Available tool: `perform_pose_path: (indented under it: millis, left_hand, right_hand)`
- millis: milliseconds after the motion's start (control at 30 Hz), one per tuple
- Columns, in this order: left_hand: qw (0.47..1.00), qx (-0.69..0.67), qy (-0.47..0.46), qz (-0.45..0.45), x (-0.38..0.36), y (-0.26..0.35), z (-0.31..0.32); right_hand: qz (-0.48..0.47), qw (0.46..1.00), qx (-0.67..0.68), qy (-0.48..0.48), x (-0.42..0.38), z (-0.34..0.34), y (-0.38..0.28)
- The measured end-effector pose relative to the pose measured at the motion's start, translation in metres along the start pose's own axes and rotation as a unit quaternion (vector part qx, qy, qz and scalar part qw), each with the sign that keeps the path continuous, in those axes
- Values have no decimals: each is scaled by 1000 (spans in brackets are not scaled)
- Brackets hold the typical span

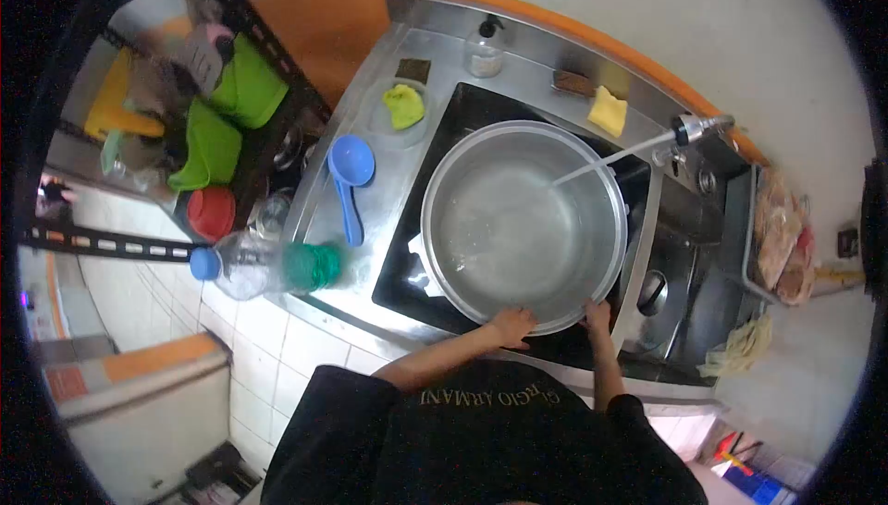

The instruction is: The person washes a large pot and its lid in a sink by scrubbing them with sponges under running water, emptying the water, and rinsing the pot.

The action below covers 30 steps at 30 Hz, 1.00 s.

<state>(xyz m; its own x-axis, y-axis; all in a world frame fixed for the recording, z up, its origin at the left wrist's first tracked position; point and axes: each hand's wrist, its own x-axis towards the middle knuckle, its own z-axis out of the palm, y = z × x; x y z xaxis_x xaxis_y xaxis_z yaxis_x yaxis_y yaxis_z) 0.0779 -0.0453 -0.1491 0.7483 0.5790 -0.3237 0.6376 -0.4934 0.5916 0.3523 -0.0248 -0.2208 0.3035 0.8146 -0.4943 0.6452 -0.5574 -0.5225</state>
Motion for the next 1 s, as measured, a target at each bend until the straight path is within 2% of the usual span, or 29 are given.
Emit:
perform_pose_path:
  millis: [33,167,233,367,500,600,767,833,933,1000]
  left_hand:
    - [1000,-2,-6,5,8,4,5]
    - [999,9,-10,-47,13,13,10]
    - [996,-44,-14,-73,3,14,-3]
    - [998,-41,-19,-54,-8,18,-24]
    - [997,-68,9,-41,-15,34,-49]
    - [995,-90,25,-34,-12,39,-63]
    - [993,-114,13,-41,-8,39,-55]
    - [990,-128,46,-28,-9,36,-49]
    - [991,-114,-15,-63,-12,38,-59]
    - [990,-126,-20,-68,-15,37,-58]
  right_hand:
    - [123,973,195,27,-2,4,-1]
    - [134,961,242,8,-31,-13,-35]
    - [111,945,308,-1,-39,-11,-34]
    - [97,926,365,6,-58,-24,-57]
    - [89,936,340,-4,-63,-45,-69]
    - [40,943,330,26,-56,-51,-71]
    - [86,946,313,1,-70,-65,-94]
    - [92,947,309,-2,-70,-66,-98]
    - [117,956,267,-17,-74,-68,-104]
    - [97,953,285,-42,-77,-70,-107]
